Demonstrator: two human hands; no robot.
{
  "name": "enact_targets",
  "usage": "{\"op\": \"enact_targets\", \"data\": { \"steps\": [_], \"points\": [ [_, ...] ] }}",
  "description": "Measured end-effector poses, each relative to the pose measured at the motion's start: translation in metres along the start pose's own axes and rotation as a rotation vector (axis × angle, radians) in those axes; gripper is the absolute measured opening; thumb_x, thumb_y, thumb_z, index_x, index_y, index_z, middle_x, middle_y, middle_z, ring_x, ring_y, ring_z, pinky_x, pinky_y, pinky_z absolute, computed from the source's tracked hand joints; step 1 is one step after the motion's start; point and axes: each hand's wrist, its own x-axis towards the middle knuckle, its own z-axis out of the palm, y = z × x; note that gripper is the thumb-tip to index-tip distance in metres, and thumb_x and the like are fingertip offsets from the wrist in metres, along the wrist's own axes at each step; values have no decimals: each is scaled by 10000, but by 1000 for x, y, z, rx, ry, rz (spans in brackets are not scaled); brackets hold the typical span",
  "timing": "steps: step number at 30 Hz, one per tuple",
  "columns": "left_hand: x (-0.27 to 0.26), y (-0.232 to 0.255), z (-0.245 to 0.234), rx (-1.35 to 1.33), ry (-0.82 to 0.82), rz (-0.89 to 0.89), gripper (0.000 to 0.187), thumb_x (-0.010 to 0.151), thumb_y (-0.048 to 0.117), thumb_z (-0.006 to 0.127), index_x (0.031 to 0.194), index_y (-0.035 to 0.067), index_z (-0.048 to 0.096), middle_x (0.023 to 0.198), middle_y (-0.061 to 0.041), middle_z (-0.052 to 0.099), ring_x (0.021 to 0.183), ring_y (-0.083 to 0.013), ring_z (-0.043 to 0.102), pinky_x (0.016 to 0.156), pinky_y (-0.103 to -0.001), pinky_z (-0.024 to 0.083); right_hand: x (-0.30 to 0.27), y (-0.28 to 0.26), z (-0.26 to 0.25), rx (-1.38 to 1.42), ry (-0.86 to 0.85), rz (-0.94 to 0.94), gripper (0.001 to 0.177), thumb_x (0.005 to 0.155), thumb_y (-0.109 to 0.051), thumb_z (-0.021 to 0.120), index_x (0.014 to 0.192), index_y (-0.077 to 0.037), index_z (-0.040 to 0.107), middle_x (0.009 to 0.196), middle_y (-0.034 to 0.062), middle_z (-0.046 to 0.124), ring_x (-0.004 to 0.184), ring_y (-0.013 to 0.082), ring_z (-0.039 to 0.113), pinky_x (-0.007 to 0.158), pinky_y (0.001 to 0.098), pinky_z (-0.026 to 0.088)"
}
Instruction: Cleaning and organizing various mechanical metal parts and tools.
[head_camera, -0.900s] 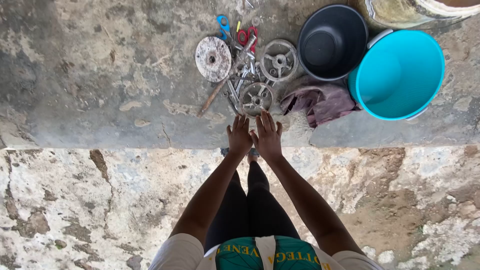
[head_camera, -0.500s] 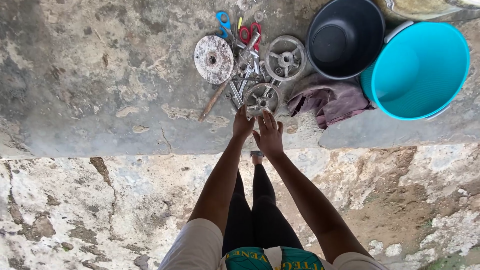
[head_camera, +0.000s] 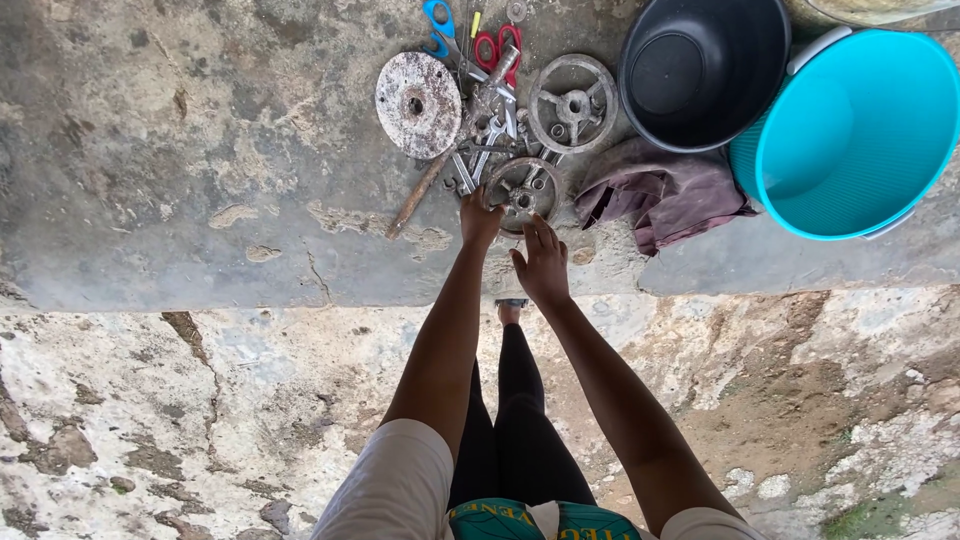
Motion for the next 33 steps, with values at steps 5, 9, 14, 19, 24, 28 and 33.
{"op": "enact_targets", "data": {
  "steps": [5,9,14,19,24,28,33],
  "points": [
    [3,14,-7,36,-31,-31,766,738,210,860,1426,74,552,1313,-210,599,1219,-396,577,1025,-457,478,36,86,71,215,72,140,680,929,-238,739,1499,8,460,1576,216,425,1441,395,435,1171,454,396],
    [11,15,-10,170,-111,-41,628,769,199,849,1338,84,610,1276,-208,627,1202,-404,597,1002,-477,501,75,146,113,443,170,375,785,859,-257,798,1508,-7,434,1541,209,446,1418,390,455,1164,439,400],
    [11,13,-12,226,-125,-21,463,779,196,839,1174,55,643,1143,-223,678,1087,-427,645,915,-510,522,91,154,118,343,115,520,820,832,-211,829,1530,-40,433,1540,215,425,1404,425,402,1158,467,341],
    [4,-1,-15,264,-90,13,319,784,126,769,1061,16,656,1042,-248,691,978,-438,676,852,-512,544,95,158,131,414,96,556,780,823,-202,822,1501,-33,476,1505,239,456,1373,416,452,1126,448,381],
    [-6,-34,-43,190,73,97,232,795,104,684,1011,21,680,981,-231,679,915,-439,671,822,-522,546,79,128,152,375,113,513,640,802,-178,841,1374,-27,597,1263,221,628,1178,371,609,1006,436,491],
    [1,-41,-120,186,85,67,295,738,109,688,1021,28,679,955,-227,665,871,-444,664,774,-535,537,87,51,149,416,122,473,600,824,-152,811,1380,-49,609,1241,198,629,1123,325,630,970,435,510],
    [29,-96,-186,194,237,15,229,781,118,652,994,47,695,943,-200,675,852,-435,655,742,-540,524,125,-29,160,773,-51,263,614,859,-177,788,1424,-88,563,1361,182,579,1260,304,624,1060,406,523]
  ]
}}
